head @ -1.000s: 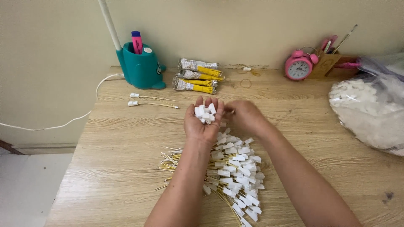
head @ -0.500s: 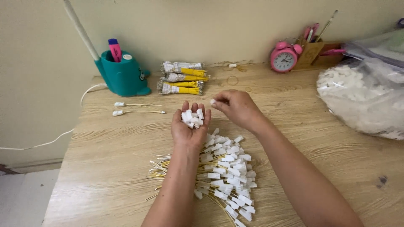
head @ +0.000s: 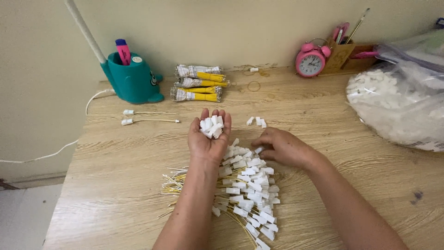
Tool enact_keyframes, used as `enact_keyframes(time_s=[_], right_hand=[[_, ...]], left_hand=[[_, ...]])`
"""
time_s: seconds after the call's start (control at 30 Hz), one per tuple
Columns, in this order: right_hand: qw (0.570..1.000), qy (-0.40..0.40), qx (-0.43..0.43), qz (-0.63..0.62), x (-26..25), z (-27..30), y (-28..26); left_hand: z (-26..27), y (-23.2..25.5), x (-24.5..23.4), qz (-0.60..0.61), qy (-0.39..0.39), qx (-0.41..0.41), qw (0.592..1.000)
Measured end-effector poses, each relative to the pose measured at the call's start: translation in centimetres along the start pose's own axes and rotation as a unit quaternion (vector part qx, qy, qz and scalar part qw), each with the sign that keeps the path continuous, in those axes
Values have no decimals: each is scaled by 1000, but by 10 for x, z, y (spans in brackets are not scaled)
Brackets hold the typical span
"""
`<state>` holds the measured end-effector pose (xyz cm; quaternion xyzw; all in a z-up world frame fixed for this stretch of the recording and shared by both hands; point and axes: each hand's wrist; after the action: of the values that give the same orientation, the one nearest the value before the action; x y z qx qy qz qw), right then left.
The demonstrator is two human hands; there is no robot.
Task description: Organizing small white plastic components with wires by grouping them, securing the bundles with rubber bands, and placing them into a plastic bag.
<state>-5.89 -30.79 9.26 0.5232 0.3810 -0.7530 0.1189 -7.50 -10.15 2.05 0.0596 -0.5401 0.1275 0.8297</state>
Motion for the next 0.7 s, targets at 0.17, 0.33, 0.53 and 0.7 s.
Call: enact_keyframes(time_s=[0.17, 0.33, 0.53, 0.7], right_hand=[[1000, 24, 19, 4, 5, -6, 20], [997, 69, 16, 5, -7, -14, 31], [999, 32, -37, -19, -4, -17, 25], [997, -2, 18, -79, 6, -14, 12]], left_hand=[[1, -1, -1, -5, -12, 7, 1000], [-4, 3, -2, -3, -21, 6, 1000], [0, 3, 1, -2, -30, 5, 1000], [-1, 3, 2, 2, -34, 7, 999]])
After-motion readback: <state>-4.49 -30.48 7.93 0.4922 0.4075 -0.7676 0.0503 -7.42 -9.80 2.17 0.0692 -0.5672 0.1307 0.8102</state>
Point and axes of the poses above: each hand's wrist, its own z-axis away from the middle knuckle, its own x-axis out of the palm, y = z × x, and after that the axes turned 1 degree about x, right-handed
